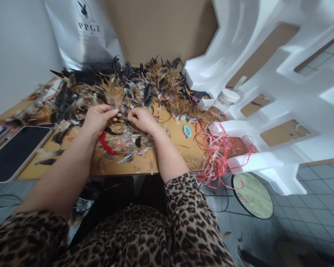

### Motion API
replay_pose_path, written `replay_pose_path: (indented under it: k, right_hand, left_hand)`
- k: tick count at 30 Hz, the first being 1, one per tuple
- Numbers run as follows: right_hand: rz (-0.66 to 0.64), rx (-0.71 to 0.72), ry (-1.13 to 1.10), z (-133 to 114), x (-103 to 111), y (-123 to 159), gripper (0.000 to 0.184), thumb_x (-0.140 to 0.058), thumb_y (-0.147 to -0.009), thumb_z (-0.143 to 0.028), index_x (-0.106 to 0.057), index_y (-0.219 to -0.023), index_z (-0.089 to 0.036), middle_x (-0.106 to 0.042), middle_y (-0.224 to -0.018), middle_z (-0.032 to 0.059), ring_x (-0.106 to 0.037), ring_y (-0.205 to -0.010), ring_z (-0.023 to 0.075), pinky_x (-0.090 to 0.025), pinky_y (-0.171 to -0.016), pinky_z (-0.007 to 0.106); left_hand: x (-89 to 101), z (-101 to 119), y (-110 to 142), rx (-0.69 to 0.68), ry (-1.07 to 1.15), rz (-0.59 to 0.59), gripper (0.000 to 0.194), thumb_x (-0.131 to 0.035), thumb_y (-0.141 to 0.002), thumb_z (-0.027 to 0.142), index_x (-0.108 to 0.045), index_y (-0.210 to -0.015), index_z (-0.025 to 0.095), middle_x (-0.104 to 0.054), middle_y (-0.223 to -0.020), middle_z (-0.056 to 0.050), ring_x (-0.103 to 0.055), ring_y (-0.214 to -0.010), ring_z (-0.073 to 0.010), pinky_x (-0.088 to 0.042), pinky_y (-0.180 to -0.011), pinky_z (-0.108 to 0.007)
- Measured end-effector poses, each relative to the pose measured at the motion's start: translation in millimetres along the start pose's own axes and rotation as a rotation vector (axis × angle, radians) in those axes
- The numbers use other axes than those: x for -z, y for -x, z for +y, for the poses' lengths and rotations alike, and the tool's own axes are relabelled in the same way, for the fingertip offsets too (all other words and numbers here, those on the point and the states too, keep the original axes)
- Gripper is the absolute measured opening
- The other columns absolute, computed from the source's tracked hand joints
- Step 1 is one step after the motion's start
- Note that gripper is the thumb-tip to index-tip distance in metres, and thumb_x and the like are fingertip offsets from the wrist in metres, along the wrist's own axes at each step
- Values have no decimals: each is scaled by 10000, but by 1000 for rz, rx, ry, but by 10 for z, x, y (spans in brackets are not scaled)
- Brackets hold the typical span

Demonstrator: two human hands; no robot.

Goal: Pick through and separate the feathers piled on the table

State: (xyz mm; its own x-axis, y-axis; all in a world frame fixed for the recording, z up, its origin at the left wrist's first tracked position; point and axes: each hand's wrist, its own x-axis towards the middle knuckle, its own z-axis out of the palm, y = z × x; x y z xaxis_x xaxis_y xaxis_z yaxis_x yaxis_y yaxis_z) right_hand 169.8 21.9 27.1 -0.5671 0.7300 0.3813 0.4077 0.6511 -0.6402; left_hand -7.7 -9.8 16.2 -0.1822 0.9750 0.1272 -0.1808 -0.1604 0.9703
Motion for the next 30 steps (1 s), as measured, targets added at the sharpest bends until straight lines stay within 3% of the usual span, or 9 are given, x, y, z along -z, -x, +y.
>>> replay_pose_path:
  k: [6,12,18,22,30]
  right_hand:
    - [13,-5,35,-9,-5,-3,123,-501,-743,-183,-602,-716,-119,-583,-709,10,-487,-687,104,-348,-689,229]
    - [44,-42,11,2,-9,-3,134,-497,-749,-196,-602,-738,-114,-579,-679,0,-469,-634,93,-338,-649,221]
    - [-8,-28,21,-16,0,5,143,-494,-747,-204,-601,-723,-114,-589,-696,2,-478,-652,92,-334,-659,217]
    - [-40,-43,23,-28,9,9,154,-487,-750,-212,-601,-725,-113,-590,-693,1,-473,-649,92,-329,-653,217]
    - [96,-89,15,-1,-5,-8,158,-498,-759,-232,-618,-751,-130,-608,-716,11,-497,-674,109,-363,-677,232]
  left_hand:
    - [-22,-2,27,31,-151,-35,93,-711,-624,163,-642,-656,110,-681,-647,-66,-616,-550,-100,-460,-502,-165]
    - [12,-37,9,44,-205,-103,141,-720,-624,219,-651,-682,111,-690,-672,-77,-610,-542,-98,-466,-515,-182]
    - [18,-32,-12,62,-156,24,97,-711,-622,181,-639,-661,129,-676,-621,-52,-619,-545,-110,-473,-509,-183]
    - [0,-11,14,58,-173,-48,100,-716,-624,177,-650,-675,122,-687,-647,-59,-627,-562,-108,-480,-522,-173]
    - [-9,-43,-12,138,-50,-25,86,-716,-613,94,-637,-646,97,-671,-602,-91,-620,-505,-114,-470,-485,-165]
